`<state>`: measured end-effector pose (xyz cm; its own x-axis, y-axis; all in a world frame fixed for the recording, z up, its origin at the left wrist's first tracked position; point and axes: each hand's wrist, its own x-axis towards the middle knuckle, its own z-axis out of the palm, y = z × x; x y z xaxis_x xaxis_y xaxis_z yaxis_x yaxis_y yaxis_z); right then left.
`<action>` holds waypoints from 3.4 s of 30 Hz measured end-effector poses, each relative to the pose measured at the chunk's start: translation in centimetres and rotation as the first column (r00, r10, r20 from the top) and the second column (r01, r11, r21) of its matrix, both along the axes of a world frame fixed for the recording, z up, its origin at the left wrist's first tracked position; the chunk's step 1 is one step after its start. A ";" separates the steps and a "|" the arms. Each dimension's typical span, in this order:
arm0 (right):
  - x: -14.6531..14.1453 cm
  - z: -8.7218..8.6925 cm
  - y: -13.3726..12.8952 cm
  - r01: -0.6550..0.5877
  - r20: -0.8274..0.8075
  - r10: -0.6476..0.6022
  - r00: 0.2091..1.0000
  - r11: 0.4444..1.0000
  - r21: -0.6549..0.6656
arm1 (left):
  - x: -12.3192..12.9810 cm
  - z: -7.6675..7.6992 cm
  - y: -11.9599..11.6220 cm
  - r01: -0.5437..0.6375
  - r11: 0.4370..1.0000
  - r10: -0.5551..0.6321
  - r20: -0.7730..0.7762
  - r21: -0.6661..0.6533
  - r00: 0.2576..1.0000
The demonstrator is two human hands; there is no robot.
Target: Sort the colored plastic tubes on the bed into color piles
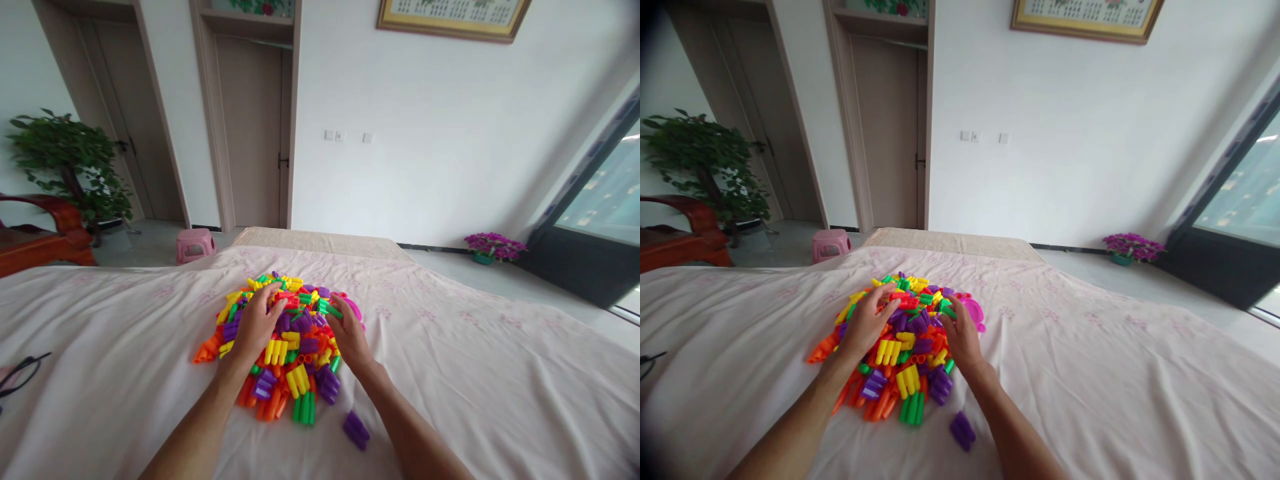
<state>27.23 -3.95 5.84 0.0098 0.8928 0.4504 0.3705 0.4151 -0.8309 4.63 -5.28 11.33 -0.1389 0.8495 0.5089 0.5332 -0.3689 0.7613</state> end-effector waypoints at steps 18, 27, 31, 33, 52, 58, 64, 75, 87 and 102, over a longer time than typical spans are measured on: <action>6.6 -3.2 2.6 0.465 0.656 -0.293 0.696 0.879 -0.101 | 9.3 -5.5 -8.5 0.497 0.865 -0.308 -0.854 -0.068 0.419; 5.7 -4.2 3.6 0.288 0.295 -0.224 0.929 0.937 -0.197 | 6.8 -4.7 -6.0 0.228 0.970 -0.072 -0.803 0.081 0.592; 5.2 -4.5 3.5 0.291 0.214 -0.248 0.945 0.936 -0.200 | 4.5 -3.9 -4.0 0.104 0.977 0.072 -0.741 0.188 0.667; 4.9 -4.6 3.3 0.265 0.162 -0.233 0.959 0.941 -0.212 | 3.3 -3.7 -3.0 0.068 0.973 0.112 -0.712 0.220 0.693; 4.0 -2.2 1.9 0.138 -0.083 -0.154 0.985 0.975 -0.173 | -5.2 -3.4 1.4 0.011 0.972 0.138 -0.603 0.236 0.786; 8.3 -1.6 3.1 0.217 0.125 -0.183 0.975 0.897 -0.386 | -4.3 -5.4 -8.1 0.374 0.916 -0.132 -0.770 0.146 0.625; 9.8 -0.2 2.2 -0.024 0.116 0.143 0.983 0.721 -0.693 | -3.4 -8.1 -11.0 0.316 0.949 -0.167 -0.806 0.026 0.569; 7.6 0.1 -0.2 -0.322 0.001 0.540 0.842 0.504 -0.801 | 1.5 -8.4 -7.3 0.278 0.956 -0.104 -0.777 0.094 0.621; 6.0 2.6 -2.1 -0.532 -0.208 0.571 0.794 0.486 -0.694 | 6.0 -7.9 -3.9 0.249 0.957 -0.147 -0.484 0.152 0.863; -0.9 9.8 1.2 -0.330 -0.036 0.381 0.924 0.744 -0.582 | 2.6 -3.0 1.6 0.018 0.961 0.037 -0.192 0.277 0.981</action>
